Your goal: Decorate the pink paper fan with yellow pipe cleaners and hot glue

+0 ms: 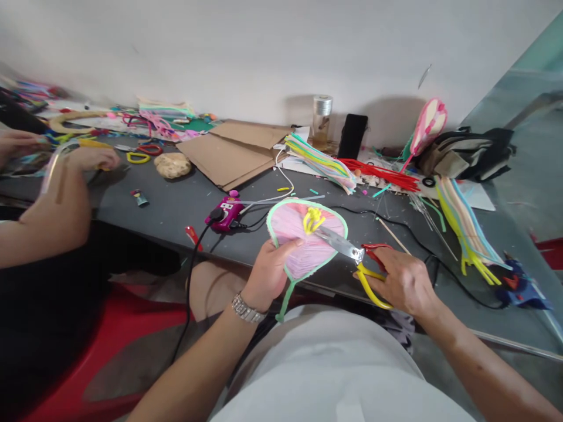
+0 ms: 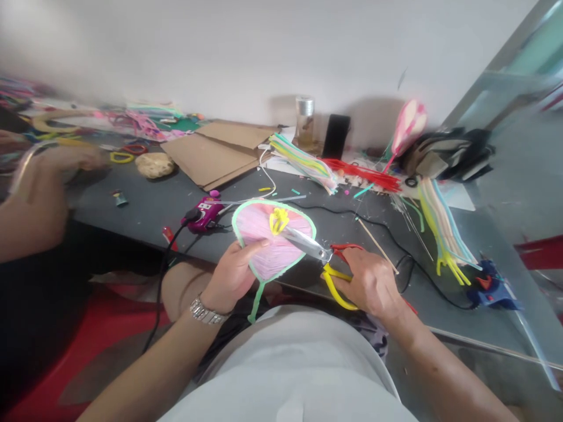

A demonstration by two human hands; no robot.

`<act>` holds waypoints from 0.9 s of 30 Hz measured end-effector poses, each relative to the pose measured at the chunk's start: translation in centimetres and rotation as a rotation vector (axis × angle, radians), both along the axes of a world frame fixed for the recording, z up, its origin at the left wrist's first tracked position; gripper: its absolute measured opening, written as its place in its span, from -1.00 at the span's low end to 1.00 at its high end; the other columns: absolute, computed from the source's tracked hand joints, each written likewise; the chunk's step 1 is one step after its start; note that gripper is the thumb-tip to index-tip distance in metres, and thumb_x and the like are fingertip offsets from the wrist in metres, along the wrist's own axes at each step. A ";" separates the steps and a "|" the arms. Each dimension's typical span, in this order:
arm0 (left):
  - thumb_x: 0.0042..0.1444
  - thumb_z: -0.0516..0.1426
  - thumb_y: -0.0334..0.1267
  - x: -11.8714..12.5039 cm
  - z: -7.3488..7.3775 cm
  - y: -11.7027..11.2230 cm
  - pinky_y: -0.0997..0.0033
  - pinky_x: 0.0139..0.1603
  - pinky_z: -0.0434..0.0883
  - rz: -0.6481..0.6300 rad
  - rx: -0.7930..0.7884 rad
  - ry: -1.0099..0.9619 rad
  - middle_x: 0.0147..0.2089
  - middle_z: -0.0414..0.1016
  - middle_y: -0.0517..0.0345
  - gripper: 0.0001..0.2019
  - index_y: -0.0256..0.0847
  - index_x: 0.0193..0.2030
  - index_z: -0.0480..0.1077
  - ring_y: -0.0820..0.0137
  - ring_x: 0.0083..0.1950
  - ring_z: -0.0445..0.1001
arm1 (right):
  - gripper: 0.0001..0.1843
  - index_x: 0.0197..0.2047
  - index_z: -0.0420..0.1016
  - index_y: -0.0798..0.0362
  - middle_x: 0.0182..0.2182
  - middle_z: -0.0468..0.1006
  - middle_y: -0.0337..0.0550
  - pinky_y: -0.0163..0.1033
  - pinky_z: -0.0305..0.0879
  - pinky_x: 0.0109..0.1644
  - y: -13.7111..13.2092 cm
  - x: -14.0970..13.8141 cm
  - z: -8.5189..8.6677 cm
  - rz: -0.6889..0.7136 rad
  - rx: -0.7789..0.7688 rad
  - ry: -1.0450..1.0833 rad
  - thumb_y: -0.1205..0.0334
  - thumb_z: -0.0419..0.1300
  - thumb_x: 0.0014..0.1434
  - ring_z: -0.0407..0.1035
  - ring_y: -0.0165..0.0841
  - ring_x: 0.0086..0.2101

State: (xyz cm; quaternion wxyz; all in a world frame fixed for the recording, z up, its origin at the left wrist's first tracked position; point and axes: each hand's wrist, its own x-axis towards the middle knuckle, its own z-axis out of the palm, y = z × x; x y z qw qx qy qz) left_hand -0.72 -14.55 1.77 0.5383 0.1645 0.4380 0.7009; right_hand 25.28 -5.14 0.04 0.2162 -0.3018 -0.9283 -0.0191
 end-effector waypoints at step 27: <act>-0.14 0.49 -0.23 0.1 0.3 -0.1 0.04 0.17 0.54 -0.027 -0.027 0.024 -0.09 0.73 -0.02 -0.68 -0.23 -0.20 0.66 -0.02 0.05 0.66 | -0.59 0.04 0.56 0.12 -0.20 0.70 -0.03 -0.21 0.33 -0.25 -0.5 -1.2 0.3 -0.019 -0.112 0.092 0.04 0.29 0.22 0.54 -0.26 -0.36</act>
